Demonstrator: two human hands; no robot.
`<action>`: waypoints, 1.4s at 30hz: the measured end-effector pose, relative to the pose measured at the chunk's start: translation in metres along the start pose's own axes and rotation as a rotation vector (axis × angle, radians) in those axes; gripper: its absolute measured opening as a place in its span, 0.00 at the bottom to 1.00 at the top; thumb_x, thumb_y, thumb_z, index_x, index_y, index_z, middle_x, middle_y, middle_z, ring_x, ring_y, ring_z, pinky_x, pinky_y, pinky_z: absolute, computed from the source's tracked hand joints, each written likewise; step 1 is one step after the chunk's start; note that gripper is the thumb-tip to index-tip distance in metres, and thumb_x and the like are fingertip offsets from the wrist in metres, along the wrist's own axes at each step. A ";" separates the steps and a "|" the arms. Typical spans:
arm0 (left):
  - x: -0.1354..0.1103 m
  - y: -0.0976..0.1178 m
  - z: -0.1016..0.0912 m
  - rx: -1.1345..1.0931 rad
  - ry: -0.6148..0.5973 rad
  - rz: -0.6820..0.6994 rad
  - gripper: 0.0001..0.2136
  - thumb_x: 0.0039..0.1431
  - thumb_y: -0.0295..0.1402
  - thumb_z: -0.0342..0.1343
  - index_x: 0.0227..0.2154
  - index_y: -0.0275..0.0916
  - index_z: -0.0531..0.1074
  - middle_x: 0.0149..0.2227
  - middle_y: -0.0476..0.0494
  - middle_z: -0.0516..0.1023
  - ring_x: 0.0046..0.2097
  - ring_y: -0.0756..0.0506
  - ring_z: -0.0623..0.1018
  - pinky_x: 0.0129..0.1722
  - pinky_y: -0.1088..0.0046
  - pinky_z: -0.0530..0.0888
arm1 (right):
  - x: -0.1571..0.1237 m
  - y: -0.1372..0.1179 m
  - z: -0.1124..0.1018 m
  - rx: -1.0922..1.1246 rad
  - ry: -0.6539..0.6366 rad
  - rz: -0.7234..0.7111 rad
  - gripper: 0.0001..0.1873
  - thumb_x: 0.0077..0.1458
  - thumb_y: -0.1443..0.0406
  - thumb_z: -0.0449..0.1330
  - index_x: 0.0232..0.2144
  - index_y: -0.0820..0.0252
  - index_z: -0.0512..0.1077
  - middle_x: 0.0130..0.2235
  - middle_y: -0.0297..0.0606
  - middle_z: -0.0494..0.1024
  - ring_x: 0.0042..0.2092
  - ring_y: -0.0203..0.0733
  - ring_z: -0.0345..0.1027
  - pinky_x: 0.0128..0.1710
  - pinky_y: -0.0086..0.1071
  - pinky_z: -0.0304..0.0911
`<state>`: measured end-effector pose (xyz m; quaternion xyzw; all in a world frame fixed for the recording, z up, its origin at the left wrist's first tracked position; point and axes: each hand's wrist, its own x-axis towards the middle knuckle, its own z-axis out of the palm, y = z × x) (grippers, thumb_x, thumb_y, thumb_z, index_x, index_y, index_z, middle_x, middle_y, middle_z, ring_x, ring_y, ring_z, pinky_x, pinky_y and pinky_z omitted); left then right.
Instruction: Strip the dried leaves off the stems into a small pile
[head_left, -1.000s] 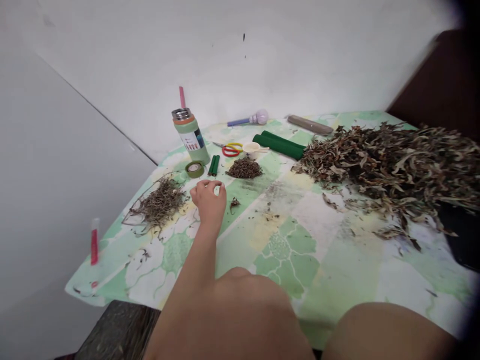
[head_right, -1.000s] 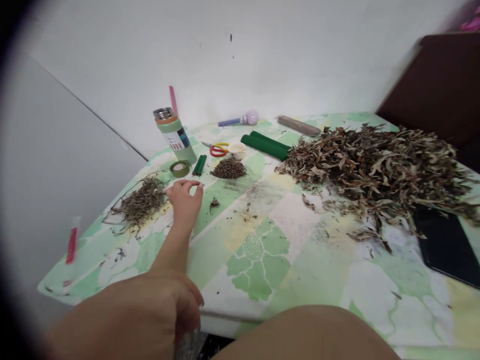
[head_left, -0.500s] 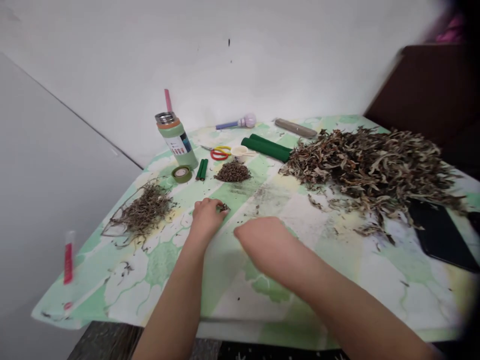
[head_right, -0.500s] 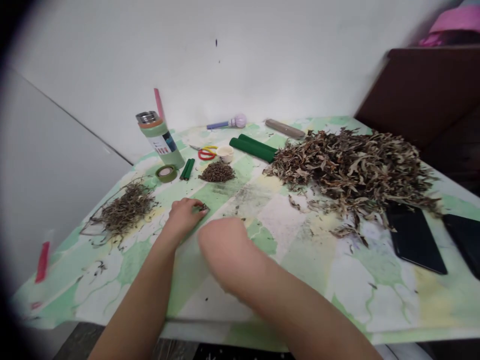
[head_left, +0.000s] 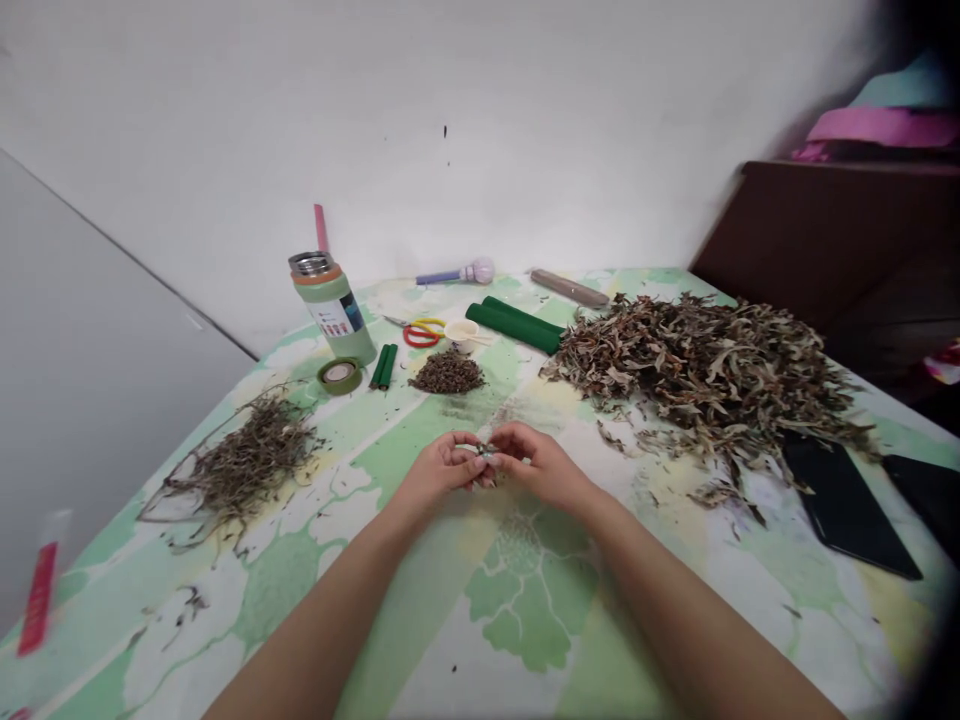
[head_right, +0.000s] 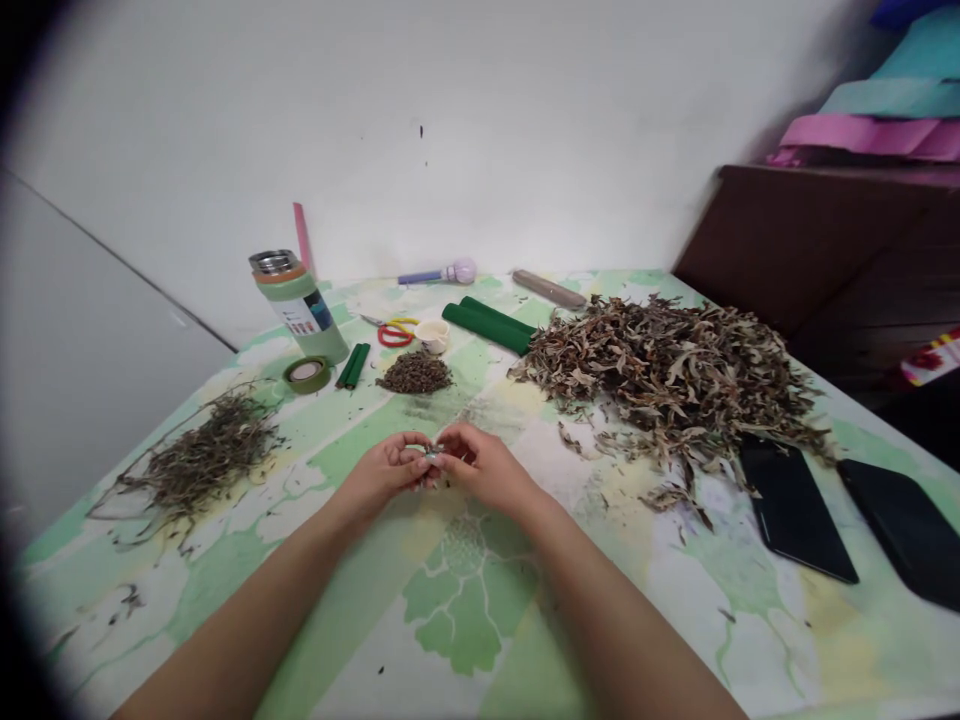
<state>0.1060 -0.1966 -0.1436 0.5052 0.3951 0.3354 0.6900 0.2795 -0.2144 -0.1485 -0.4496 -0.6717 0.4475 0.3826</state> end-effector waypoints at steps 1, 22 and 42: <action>-0.001 -0.004 -0.001 -0.034 -0.017 -0.004 0.20 0.43 0.38 0.65 0.37 0.37 0.65 0.22 0.50 0.75 0.24 0.51 0.74 0.24 0.79 0.63 | -0.003 -0.001 0.001 0.042 -0.020 -0.005 0.10 0.53 0.61 0.57 0.36 0.61 0.67 0.31 0.36 0.76 0.32 0.36 0.68 0.33 0.30 0.62; -0.004 -0.013 -0.002 -0.149 -0.120 -0.063 0.20 0.44 0.36 0.65 0.39 0.35 0.65 0.25 0.48 0.76 0.27 0.50 0.76 0.29 0.75 0.68 | -0.004 0.007 0.015 0.369 0.177 0.117 0.17 0.52 0.52 0.57 0.26 0.61 0.66 0.21 0.30 0.68 0.24 0.32 0.60 0.27 0.28 0.58; -0.005 -0.012 -0.003 -0.154 -0.056 -0.142 0.19 0.41 0.35 0.67 0.35 0.33 0.69 0.27 0.45 0.78 0.28 0.51 0.76 0.29 0.78 0.67 | -0.009 0.009 0.012 -0.205 0.055 -0.009 0.16 0.61 0.59 0.47 0.24 0.60 0.63 0.23 0.31 0.67 0.27 0.33 0.59 0.28 0.27 0.53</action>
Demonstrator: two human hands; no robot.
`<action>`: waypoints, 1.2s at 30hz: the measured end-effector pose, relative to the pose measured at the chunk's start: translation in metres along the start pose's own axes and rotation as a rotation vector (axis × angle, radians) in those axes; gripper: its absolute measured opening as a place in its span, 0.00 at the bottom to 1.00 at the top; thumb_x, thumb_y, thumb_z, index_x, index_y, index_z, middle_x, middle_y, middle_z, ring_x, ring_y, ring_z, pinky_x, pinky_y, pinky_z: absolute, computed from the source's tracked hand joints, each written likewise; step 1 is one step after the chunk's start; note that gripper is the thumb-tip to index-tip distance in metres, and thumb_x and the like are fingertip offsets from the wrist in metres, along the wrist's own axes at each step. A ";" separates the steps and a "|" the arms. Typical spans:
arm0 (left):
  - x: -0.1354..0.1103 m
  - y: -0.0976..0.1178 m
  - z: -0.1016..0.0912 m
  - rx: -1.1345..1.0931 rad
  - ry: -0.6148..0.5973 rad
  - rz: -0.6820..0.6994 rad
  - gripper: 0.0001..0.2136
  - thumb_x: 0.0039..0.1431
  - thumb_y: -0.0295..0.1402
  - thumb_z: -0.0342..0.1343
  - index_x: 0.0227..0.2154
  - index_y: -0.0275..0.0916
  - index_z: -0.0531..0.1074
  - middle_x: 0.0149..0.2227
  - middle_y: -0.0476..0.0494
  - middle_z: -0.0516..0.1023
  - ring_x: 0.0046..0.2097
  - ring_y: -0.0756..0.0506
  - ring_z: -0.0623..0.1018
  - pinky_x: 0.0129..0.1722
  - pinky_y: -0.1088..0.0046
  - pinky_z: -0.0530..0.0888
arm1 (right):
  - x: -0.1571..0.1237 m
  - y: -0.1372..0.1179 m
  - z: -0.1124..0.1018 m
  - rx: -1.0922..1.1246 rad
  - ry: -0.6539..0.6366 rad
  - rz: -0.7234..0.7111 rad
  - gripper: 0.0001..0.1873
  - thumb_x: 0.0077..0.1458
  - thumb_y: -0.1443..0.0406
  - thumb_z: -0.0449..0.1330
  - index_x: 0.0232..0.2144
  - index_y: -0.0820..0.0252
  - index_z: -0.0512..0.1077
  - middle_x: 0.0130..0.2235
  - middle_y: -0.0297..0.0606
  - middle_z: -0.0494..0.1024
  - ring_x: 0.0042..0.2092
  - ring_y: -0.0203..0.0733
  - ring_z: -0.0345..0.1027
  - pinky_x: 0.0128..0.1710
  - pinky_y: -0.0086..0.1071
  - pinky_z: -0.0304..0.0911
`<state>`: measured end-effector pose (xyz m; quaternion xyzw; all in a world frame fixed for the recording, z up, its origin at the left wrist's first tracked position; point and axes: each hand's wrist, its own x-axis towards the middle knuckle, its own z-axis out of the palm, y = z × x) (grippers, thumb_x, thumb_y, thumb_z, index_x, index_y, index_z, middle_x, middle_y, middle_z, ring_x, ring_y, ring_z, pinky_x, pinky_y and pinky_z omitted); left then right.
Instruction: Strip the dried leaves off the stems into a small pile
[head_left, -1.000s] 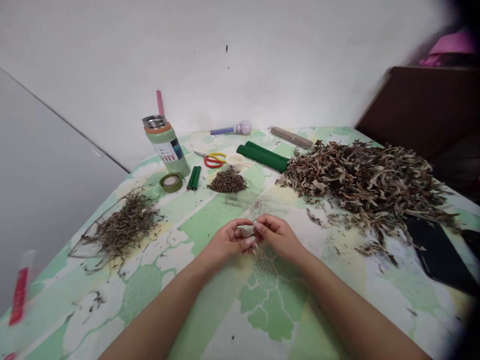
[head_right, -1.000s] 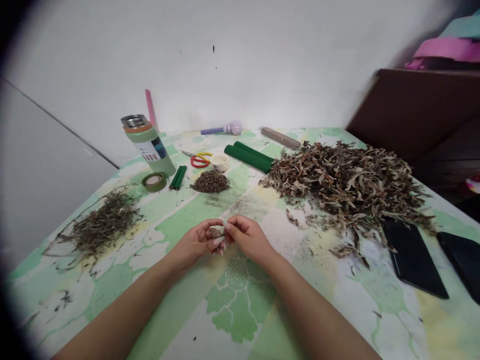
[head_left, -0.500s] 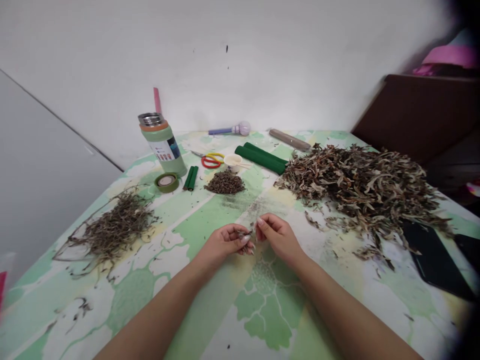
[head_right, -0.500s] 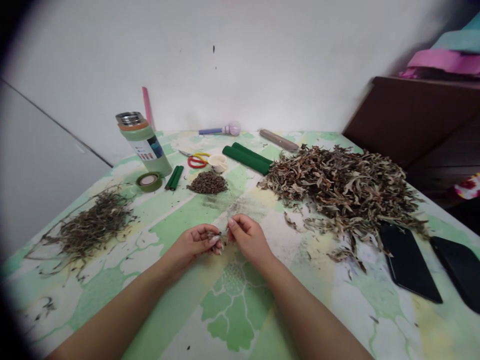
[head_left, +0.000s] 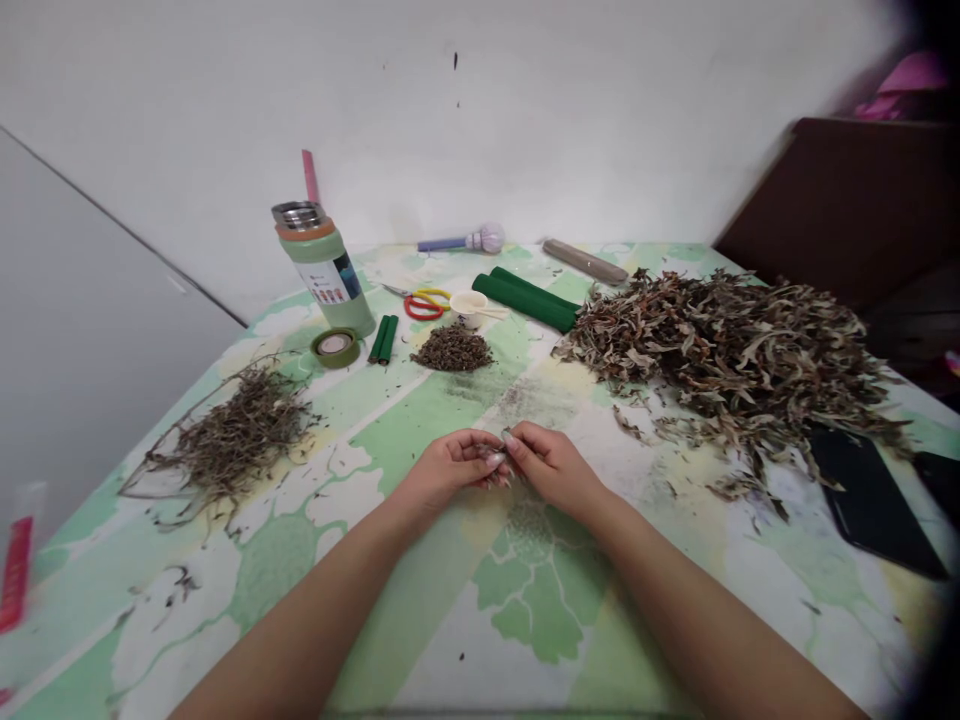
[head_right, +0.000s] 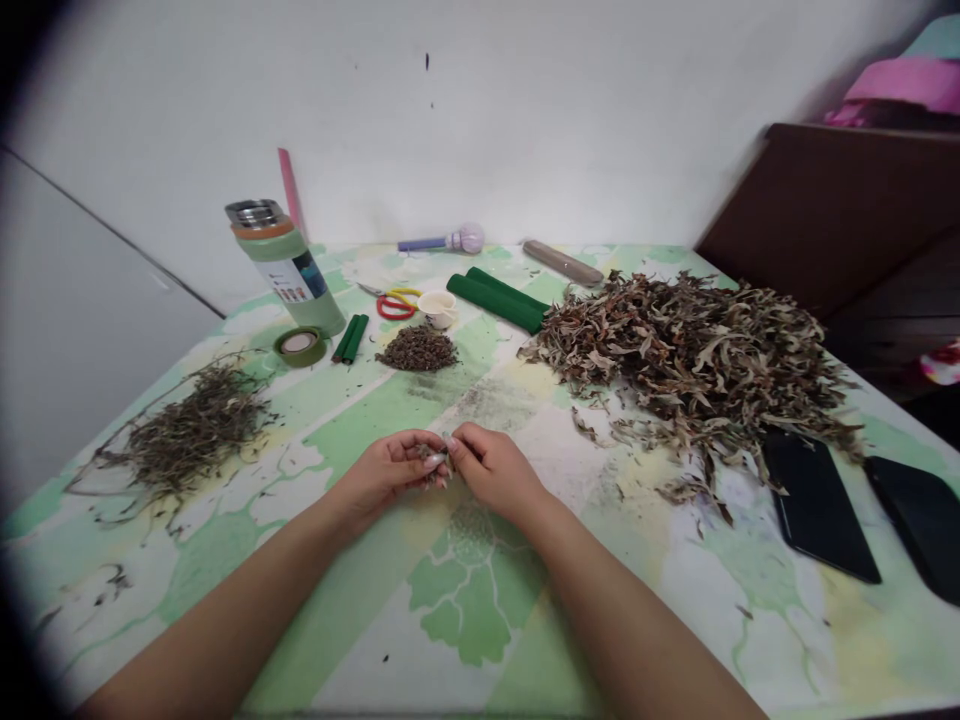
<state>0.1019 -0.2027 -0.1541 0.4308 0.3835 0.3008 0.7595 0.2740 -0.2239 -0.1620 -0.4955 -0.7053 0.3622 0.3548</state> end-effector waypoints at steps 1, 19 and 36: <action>0.000 0.000 0.000 0.000 -0.003 -0.007 0.19 0.41 0.35 0.66 0.35 0.33 0.69 0.27 0.45 0.78 0.27 0.52 0.76 0.29 0.78 0.67 | 0.000 0.001 0.000 0.018 0.005 0.009 0.16 0.61 0.59 0.47 0.24 0.60 0.62 0.23 0.31 0.66 0.26 0.33 0.58 0.28 0.26 0.52; -0.001 0.002 0.001 0.074 -0.020 -0.060 0.13 0.45 0.37 0.63 0.30 0.34 0.70 0.23 0.49 0.74 0.22 0.55 0.70 0.25 0.78 0.63 | 0.001 0.002 0.005 0.106 0.014 0.049 0.18 0.60 0.54 0.46 0.24 0.58 0.61 0.22 0.30 0.63 0.26 0.33 0.56 0.27 0.27 0.53; 0.001 0.000 -0.009 0.050 0.058 -0.043 0.11 0.45 0.36 0.64 0.28 0.33 0.73 0.30 0.43 0.79 0.28 0.51 0.76 0.25 0.80 0.65 | 0.000 -0.003 -0.008 -0.182 -0.071 -0.244 0.14 0.57 0.66 0.51 0.42 0.58 0.73 0.36 0.40 0.78 0.36 0.39 0.69 0.37 0.31 0.61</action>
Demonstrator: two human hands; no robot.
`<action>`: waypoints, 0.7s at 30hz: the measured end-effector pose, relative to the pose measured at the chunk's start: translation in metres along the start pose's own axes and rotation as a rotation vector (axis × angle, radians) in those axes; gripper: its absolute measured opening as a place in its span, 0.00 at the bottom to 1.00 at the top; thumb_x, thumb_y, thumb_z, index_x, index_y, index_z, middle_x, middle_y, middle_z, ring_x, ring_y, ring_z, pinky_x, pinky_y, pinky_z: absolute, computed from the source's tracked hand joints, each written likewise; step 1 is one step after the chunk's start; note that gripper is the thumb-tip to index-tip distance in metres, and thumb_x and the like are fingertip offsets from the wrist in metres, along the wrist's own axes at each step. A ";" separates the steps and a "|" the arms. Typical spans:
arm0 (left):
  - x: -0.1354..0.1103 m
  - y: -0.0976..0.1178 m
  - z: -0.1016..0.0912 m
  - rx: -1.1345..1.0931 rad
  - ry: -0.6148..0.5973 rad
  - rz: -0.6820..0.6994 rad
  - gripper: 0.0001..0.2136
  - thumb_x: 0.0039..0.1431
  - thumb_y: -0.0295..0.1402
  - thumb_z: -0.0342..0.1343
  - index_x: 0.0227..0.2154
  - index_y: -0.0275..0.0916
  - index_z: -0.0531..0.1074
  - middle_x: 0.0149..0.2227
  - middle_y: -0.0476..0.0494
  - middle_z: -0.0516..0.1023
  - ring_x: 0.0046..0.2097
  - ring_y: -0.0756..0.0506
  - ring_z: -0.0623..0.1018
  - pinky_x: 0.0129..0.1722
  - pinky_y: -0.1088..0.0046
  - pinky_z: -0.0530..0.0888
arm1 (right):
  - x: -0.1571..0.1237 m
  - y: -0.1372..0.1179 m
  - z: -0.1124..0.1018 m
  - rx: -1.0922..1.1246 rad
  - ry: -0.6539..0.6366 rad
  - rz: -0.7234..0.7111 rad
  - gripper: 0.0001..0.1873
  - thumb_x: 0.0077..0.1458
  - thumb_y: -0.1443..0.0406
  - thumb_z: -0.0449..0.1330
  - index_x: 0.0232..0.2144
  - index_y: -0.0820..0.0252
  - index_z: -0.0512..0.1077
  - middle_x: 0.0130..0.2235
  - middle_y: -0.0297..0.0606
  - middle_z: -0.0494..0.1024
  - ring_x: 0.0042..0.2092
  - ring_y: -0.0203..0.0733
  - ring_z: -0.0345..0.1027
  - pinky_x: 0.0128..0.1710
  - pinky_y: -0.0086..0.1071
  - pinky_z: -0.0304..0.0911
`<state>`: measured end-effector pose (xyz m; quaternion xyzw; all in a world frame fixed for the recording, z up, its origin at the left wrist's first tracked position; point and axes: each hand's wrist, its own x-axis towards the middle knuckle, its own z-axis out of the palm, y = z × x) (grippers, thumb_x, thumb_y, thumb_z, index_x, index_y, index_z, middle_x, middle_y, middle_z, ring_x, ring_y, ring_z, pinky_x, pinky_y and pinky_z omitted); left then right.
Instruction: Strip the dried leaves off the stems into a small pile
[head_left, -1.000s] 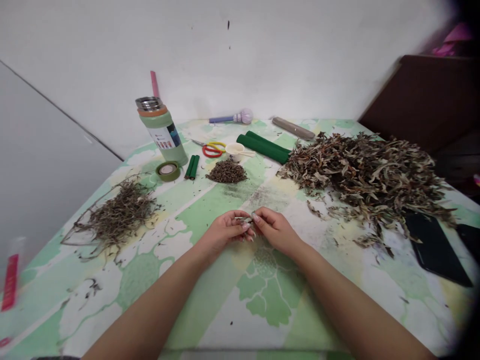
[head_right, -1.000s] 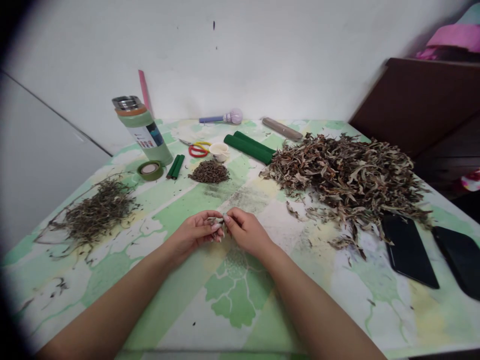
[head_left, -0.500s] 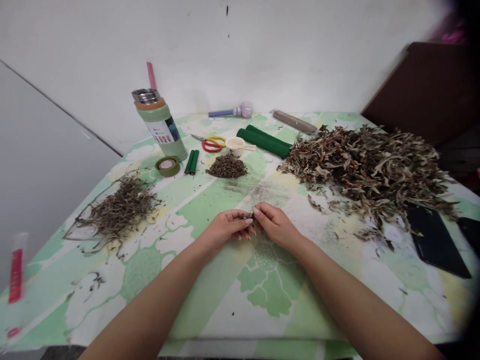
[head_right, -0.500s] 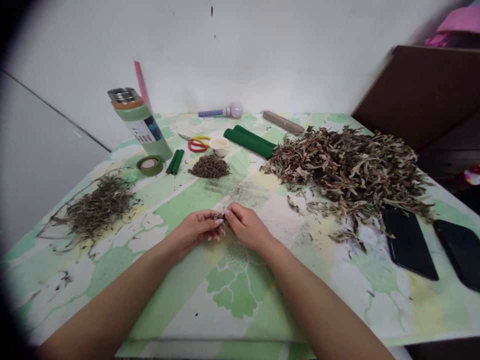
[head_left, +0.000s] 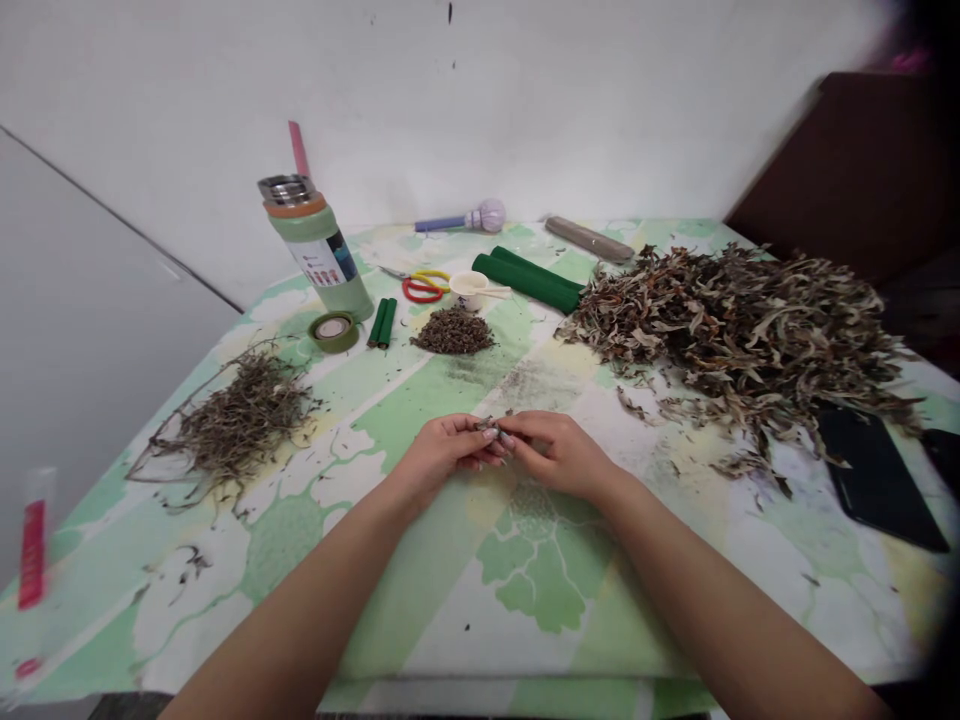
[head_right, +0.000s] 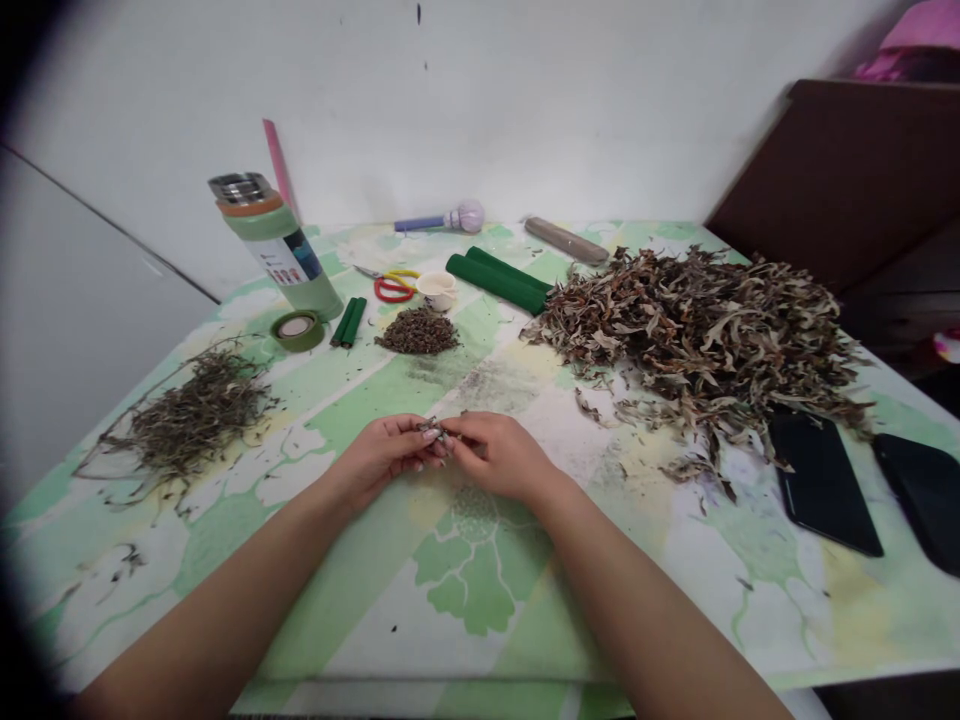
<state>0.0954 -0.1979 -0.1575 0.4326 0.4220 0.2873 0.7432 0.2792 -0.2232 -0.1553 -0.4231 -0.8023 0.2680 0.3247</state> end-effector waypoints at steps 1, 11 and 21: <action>0.000 0.000 0.000 0.002 0.001 -0.002 0.11 0.45 0.36 0.64 0.28 0.33 0.73 0.30 0.43 0.79 0.29 0.51 0.77 0.26 0.80 0.65 | 0.000 0.001 0.000 -0.001 0.010 -0.001 0.14 0.57 0.66 0.51 0.43 0.58 0.73 0.36 0.40 0.78 0.36 0.39 0.69 0.36 0.31 0.61; 0.000 0.001 0.000 0.018 0.029 -0.026 0.11 0.45 0.37 0.64 0.29 0.34 0.75 0.31 0.42 0.80 0.30 0.51 0.76 0.28 0.78 0.67 | 0.000 0.002 0.000 0.001 0.061 0.029 0.14 0.56 0.66 0.52 0.42 0.56 0.74 0.36 0.39 0.79 0.35 0.38 0.70 0.36 0.31 0.63; 0.001 0.000 -0.003 0.044 0.002 -0.060 0.12 0.46 0.37 0.63 0.30 0.33 0.76 0.33 0.39 0.80 0.30 0.49 0.77 0.26 0.78 0.67 | 0.000 0.004 -0.003 0.003 0.038 0.000 0.14 0.56 0.65 0.53 0.41 0.55 0.76 0.33 0.39 0.80 0.33 0.39 0.70 0.35 0.31 0.62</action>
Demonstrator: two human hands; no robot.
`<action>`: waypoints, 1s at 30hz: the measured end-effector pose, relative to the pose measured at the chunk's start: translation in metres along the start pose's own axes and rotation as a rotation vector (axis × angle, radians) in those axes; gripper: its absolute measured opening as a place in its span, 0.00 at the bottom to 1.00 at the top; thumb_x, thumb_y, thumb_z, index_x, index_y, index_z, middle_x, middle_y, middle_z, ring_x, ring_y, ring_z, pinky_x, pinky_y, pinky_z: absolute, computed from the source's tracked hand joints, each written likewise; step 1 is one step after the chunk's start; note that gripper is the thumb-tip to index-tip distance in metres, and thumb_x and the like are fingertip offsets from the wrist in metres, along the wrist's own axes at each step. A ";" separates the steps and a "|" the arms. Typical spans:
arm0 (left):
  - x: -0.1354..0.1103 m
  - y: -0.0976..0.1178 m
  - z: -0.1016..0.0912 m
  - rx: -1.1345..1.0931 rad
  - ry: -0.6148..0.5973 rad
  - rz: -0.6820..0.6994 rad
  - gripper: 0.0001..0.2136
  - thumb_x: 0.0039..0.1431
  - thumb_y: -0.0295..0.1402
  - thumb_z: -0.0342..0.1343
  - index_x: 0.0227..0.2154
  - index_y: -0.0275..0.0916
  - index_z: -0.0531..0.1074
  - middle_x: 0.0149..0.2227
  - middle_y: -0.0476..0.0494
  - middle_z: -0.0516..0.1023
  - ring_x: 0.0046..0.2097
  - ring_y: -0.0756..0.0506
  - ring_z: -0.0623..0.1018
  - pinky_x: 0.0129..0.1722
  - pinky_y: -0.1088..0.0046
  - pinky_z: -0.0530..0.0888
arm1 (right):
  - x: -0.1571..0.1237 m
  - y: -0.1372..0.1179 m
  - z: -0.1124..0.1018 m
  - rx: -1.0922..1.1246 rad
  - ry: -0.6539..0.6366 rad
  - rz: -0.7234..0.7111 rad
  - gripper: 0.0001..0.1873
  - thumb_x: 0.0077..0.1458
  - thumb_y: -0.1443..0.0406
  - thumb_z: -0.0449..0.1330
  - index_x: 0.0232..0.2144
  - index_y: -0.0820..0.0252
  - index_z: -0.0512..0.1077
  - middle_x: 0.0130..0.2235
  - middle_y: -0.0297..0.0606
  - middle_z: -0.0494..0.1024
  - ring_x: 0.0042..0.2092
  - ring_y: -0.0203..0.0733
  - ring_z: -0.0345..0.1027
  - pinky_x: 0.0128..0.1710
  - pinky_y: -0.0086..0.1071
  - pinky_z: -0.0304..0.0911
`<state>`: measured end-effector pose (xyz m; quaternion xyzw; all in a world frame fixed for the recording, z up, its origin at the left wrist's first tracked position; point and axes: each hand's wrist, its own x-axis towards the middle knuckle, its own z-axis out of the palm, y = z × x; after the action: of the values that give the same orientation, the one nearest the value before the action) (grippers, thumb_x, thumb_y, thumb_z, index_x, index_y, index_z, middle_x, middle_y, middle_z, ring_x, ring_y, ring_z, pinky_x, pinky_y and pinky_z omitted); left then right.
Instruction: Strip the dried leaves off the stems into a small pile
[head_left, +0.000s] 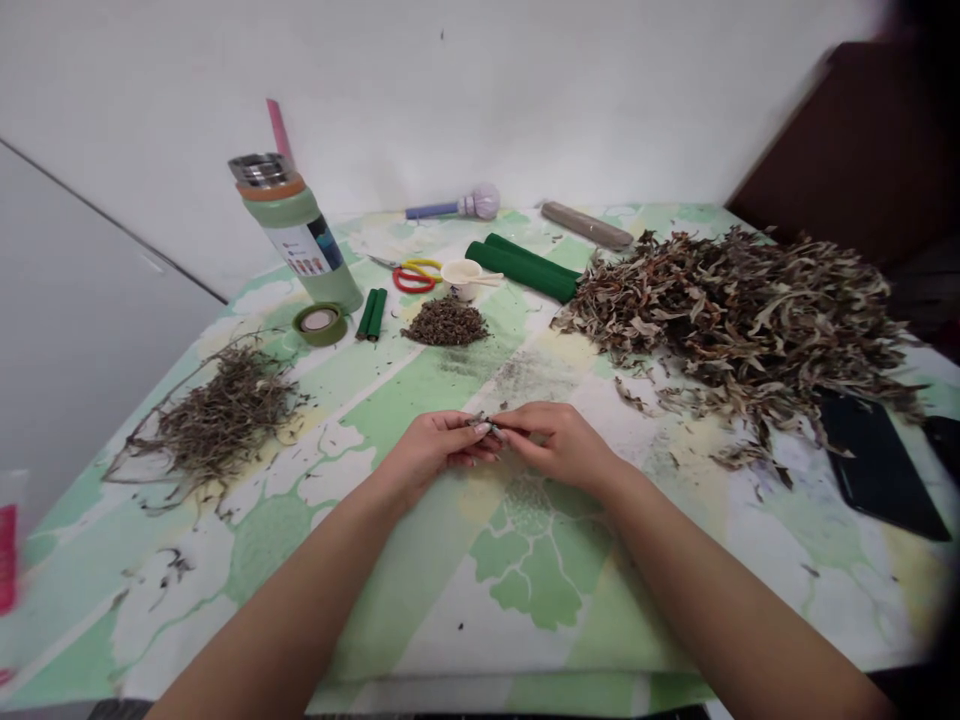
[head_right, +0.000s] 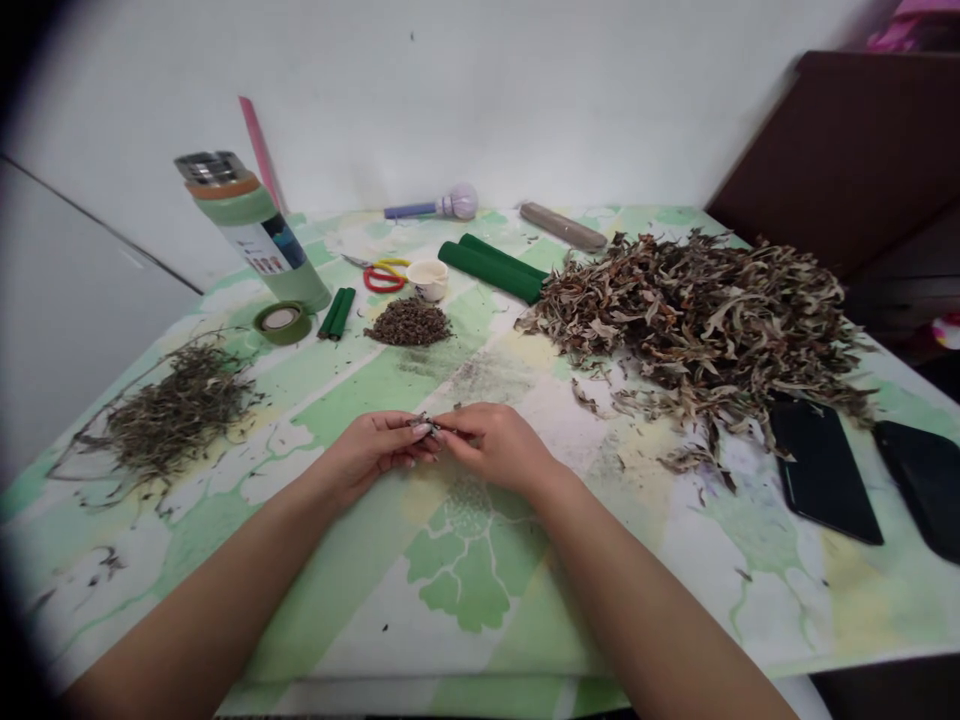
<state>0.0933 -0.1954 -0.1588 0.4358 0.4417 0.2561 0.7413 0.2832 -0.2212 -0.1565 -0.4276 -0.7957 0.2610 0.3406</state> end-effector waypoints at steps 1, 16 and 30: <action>0.000 0.000 -0.001 -0.002 -0.004 0.000 0.12 0.46 0.37 0.63 0.31 0.33 0.76 0.33 0.39 0.80 0.30 0.49 0.77 0.26 0.78 0.67 | 0.000 0.000 0.000 -0.004 0.000 -0.002 0.14 0.56 0.65 0.52 0.41 0.55 0.76 0.33 0.39 0.80 0.33 0.39 0.70 0.35 0.31 0.62; 0.000 0.000 -0.001 -0.024 -0.003 0.000 0.10 0.48 0.36 0.62 0.32 0.34 0.76 0.31 0.42 0.80 0.30 0.51 0.77 0.28 0.80 0.68 | 0.000 0.001 0.001 0.007 0.049 0.082 0.13 0.56 0.66 0.53 0.39 0.55 0.77 0.32 0.36 0.79 0.32 0.37 0.70 0.32 0.28 0.62; 0.001 -0.001 0.003 0.028 0.021 0.038 0.11 0.48 0.38 0.62 0.30 0.34 0.76 0.29 0.44 0.79 0.29 0.52 0.76 0.28 0.79 0.68 | 0.001 0.001 0.003 -0.015 0.019 0.042 0.12 0.55 0.68 0.53 0.35 0.58 0.77 0.32 0.37 0.79 0.31 0.35 0.70 0.32 0.26 0.60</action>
<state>0.0964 -0.1964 -0.1597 0.4519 0.4447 0.2684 0.7253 0.2813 -0.2199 -0.1588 -0.4493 -0.7851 0.2579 0.3395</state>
